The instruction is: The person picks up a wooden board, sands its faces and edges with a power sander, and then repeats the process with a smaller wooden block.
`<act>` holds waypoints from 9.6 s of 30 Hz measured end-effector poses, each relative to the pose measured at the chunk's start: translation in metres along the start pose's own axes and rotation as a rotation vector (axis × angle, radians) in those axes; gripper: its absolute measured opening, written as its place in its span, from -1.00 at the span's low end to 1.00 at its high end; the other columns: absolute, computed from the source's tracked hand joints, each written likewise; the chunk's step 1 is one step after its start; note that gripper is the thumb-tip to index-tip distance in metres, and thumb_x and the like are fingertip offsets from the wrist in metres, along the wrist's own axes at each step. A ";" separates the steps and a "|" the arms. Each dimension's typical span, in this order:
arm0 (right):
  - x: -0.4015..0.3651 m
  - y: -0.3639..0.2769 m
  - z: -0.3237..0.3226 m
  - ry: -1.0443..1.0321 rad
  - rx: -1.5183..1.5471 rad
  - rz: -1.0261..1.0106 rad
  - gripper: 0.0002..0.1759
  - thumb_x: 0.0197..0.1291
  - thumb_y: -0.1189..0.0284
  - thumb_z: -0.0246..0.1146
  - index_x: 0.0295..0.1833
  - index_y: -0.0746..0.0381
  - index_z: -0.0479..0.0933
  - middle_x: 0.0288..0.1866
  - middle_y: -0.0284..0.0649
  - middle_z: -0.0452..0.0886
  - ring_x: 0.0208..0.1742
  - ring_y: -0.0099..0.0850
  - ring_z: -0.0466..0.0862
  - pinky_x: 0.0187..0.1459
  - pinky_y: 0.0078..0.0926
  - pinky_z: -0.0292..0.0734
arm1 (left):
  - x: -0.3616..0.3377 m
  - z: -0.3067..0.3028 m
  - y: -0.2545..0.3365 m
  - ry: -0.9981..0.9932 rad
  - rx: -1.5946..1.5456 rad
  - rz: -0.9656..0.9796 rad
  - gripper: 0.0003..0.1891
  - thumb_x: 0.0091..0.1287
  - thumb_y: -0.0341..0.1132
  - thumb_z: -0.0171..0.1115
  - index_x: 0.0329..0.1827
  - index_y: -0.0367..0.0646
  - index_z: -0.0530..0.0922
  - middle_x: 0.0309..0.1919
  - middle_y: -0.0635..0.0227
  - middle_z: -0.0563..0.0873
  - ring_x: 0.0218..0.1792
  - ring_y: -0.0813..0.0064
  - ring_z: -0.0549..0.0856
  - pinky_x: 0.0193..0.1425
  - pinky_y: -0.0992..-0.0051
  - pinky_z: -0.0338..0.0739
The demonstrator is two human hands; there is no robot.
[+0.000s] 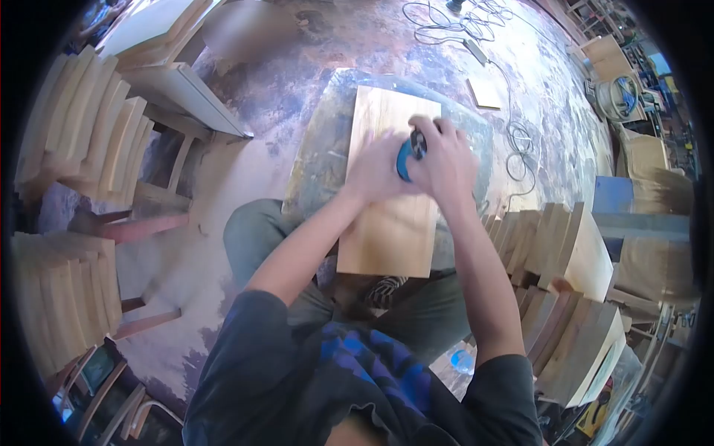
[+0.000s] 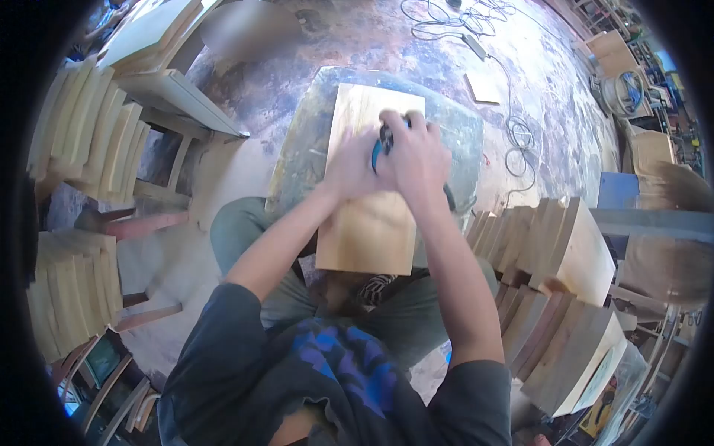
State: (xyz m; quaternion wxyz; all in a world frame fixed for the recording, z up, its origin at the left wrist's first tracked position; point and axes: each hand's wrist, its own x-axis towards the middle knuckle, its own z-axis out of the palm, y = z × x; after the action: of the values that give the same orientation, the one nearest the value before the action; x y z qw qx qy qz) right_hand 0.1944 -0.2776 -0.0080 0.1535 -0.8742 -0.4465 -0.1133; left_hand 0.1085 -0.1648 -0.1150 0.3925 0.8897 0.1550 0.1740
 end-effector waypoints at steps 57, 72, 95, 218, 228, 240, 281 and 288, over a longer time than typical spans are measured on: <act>-0.072 -0.053 -0.043 -0.141 0.084 -0.133 -0.47 0.11 0.41 0.49 0.24 -0.21 0.74 0.24 -0.30 0.74 0.11 -0.06 0.79 -0.09 -0.03 0.81 | -0.128 -0.061 -0.003 -0.080 0.008 -0.079 0.20 0.06 0.25 0.76 0.71 -0.19 0.41 0.66 -0.08 0.50 0.71 -0.15 0.43 0.84 -0.12 0.20; -0.164 -0.065 -0.085 -0.208 0.067 -0.121 -0.35 0.00 0.44 0.59 0.28 -0.18 0.73 0.25 -0.28 0.71 0.19 -0.07 0.75 0.01 -0.02 0.80 | -0.225 -0.040 -0.044 -0.013 0.171 0.036 0.21 0.07 0.31 0.71 0.74 -0.23 0.49 0.73 0.13 0.55 0.82 0.10 0.36 0.92 -0.26 -0.07; -0.062 -0.049 -0.035 -0.226 0.023 -0.067 -0.37 0.05 0.41 0.55 0.31 -0.20 0.73 0.32 -0.26 0.72 0.27 -0.05 0.77 0.07 0.06 0.81 | -0.208 -0.035 -0.040 0.042 0.096 -0.025 0.06 0.19 0.33 0.65 0.65 -0.20 0.60 0.63 0.14 0.67 0.75 0.06 0.47 0.88 -0.28 -0.01; 0.078 -0.011 0.031 -0.023 0.269 -0.088 -0.40 0.05 0.31 0.47 0.30 -0.15 0.75 0.13 -0.33 0.81 0.14 -0.14 0.82 -0.01 -0.10 0.78 | 0.053 -0.018 -0.060 0.224 0.017 0.150 -0.06 0.06 0.28 0.73 0.45 -0.05 0.63 0.26 0.18 0.82 0.37 0.00 0.76 0.72 -0.46 0.18; -0.110 -0.051 -0.056 -0.135 0.297 -0.134 -0.18 -0.18 0.39 0.57 0.38 -0.07 0.71 0.14 -0.25 0.73 0.09 -0.14 0.78 -0.01 -0.15 0.76 | -0.151 0.002 0.028 0.092 -0.031 -0.003 -0.06 0.19 0.24 0.64 0.53 -0.16 0.54 0.33 0.09 0.75 0.44 0.03 0.72 0.79 -0.36 0.04; -0.090 -0.050 -0.047 -0.167 0.254 -0.152 -0.26 -0.11 0.36 0.60 0.34 -0.08 0.72 0.23 -0.24 0.70 0.11 -0.16 0.77 -0.08 -0.13 0.79 | -0.135 -0.002 0.017 0.074 -0.067 -0.053 -0.13 0.30 0.20 0.56 0.56 -0.13 0.52 0.47 0.13 0.71 0.57 0.11 0.65 0.83 -0.33 -0.04; -0.155 -0.027 -0.085 -0.178 0.277 -0.145 -0.27 0.00 0.38 0.57 0.38 -0.26 0.74 0.16 -0.30 0.71 0.03 -0.12 0.78 -0.07 -0.08 0.81 | -0.287 0.087 -0.024 0.507 -1.034 -0.680 -0.56 0.78 -0.06 0.07 0.35 -0.18 0.74 0.12 0.26 0.81 0.13 0.28 0.76 0.38 0.30 0.60; -0.197 -0.010 -0.148 -0.222 0.288 -0.097 -0.18 -0.14 0.47 0.60 0.38 -0.24 0.77 0.25 -0.31 0.75 0.21 -0.18 0.81 0.11 -0.16 0.82 | -0.232 0.087 0.054 0.393 -1.265 -0.799 -0.64 0.75 -0.01 0.27 0.08 -0.18 0.74 -0.16 0.43 0.83 -0.14 0.57 0.77 0.00 0.46 0.64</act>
State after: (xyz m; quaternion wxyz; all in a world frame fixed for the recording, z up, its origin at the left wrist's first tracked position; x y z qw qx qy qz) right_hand 0.0642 -0.4739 0.0644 0.2211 -0.8277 -0.5140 0.0418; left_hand -0.0535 -0.3518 -0.1726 0.8244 0.3256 0.4023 0.2293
